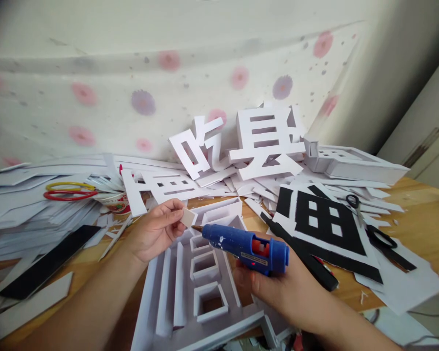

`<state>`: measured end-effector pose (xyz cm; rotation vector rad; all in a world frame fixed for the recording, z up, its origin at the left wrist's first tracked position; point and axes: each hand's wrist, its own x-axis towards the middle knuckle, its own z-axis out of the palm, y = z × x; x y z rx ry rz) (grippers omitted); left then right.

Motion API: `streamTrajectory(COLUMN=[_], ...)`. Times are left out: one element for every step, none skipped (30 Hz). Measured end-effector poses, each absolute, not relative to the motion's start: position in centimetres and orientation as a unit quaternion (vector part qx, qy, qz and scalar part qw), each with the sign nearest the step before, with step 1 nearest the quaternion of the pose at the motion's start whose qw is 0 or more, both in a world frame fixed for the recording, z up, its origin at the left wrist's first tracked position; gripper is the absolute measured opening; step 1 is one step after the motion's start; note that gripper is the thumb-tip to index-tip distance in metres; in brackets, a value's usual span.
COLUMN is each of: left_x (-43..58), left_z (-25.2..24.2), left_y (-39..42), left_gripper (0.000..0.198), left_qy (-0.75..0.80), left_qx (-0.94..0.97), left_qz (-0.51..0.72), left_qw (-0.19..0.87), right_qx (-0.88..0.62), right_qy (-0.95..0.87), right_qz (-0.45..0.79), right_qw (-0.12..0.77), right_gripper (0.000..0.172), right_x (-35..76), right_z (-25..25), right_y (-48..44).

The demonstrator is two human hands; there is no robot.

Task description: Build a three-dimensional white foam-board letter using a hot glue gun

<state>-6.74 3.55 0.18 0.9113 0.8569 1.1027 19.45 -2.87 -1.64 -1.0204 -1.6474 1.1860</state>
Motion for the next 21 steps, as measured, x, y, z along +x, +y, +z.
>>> streamTrajectory(left_x=[-6.7, -6.7, -6.7, -6.7, -6.7, -6.8, -7.1, -7.5, -8.2, -9.1, -10.3, -11.7, -13.4, -15.2, -17.1, -19.1, -20.9, -22.7, -24.2, -25.4, -26.4], left_z=[0.2, 0.1, 0.2, 0.2, 0.3, 0.4, 0.6, 0.8, 1.0, 1.1, 1.3, 1.4, 1.5, 1.6, 1.6, 1.7, 1.8, 1.9, 2.1, 2.3, 2.5], left_y=[3.6, 3.6, 3.7, 3.6, 3.5, 3.3, 3.0, 2.6, 2.1, 1.5, 0.9, 0.3, -0.2, -0.7, -0.9, -1.0, -0.9, -0.7, -0.3, 0.2, 0.8], left_gripper=[0.035, 0.035, 0.034, 0.034, 0.034, 0.034, 0.033, 0.032, 0.030, 0.028, 0.027, 0.026, 0.027, 0.029, 0.031, 0.031, 0.029, 0.025, 0.022, 0.020, 0.019], left_qy=[0.381, 0.383, 0.387, 0.392, 0.400, 0.410, 0.422, 0.436, 0.451, 0.469, 0.489, 0.511, 0.536, 0.562, 0.589, 0.618, 0.648, 0.679, 0.706, 0.730, 0.750], left_qx=[0.409, 0.417, 0.429, 0.441, 0.453, 0.462, 0.467, 0.470, 0.472, 0.474, 0.477, 0.480, 0.480, 0.480, 0.478, 0.477, 0.475, 0.473, 0.474, 0.478, 0.484], left_qz=[0.489, 0.487, 0.485, 0.485, 0.486, 0.491, 0.499, 0.509, 0.521, 0.530, 0.538, 0.544, 0.548, 0.550, 0.552, 0.545, 0.532, 0.514, 0.490, 0.463, 0.433], left_qw=[0.670, 0.665, 0.657, 0.646, 0.631, 0.615, 0.596, 0.574, 0.550, 0.523, 0.493, 0.461, 0.426, 0.389, 0.347, 0.306, 0.268, 0.227, 0.190, 0.156, 0.123], right_qx=[-0.412, -0.418, -0.426, -0.436, -0.451, -0.468, -0.488, -0.509, -0.523, -0.530, -0.535, -0.536, -0.537, -0.538, -0.539, -0.540, -0.542, -0.544, -0.547, -0.551, -0.554], right_qy=[-0.657, -0.654, -0.649, -0.640, -0.628, -0.612, -0.592, -0.577, -0.560, -0.551, -0.545, -0.536, -0.530, -0.523, -0.516, -0.512, -0.510, -0.509, -0.508, -0.505, -0.502], right_qz=[0.468, 0.459, 0.450, 0.437, 0.429, 0.424, 0.418, 0.425, 0.418, 0.414, 0.416, 0.415, 0.418, 0.420, 0.421, 0.423, 0.426, 0.431, 0.435, 0.439, 0.441], right_qw=[0.424, 0.432, 0.442, 0.457, 0.466, 0.476, 0.487, 0.477, 0.489, 0.494, 0.494, 0.502, 0.505, 0.510, 0.516, 0.517, 0.514, 0.509, 0.503, 0.498, 0.496], right_gripper=[0.015, 0.015, 0.016, 0.017, 0.019, 0.022, 0.026, 0.029, 0.030, 0.031, 0.029, 0.026, 0.023, 0.020, 0.018, 0.017, 0.017, 0.019, 0.021, 0.023, 0.025], right_x=[19.4, 19.4, 19.4, 19.6, 19.8, 20.1, 20.4, 20.7, 21.0, 21.2, 21.3, 21.3, 21.3, 21.3, 21.4, 21.5, 21.6, 21.8, 22.0, 22.2, 22.3], right_z=[-1.5, -1.3, -1.3, -1.3, -1.4, -1.6, -1.8, -2.1, -2.3, -2.4, -2.4, -2.4, -2.3, -2.2, -2.2, -2.2, -2.3, -2.5, -2.7, -2.9, -3.1], right_y=[-2.9, -2.8, -2.8, -2.7, -2.7, -2.7, -2.6, -2.6, -2.5, -2.5, -2.6, -2.7, -2.8, -2.9, -3.0, -3.0, -2.9, -2.8, -2.6, -2.5, -2.3])
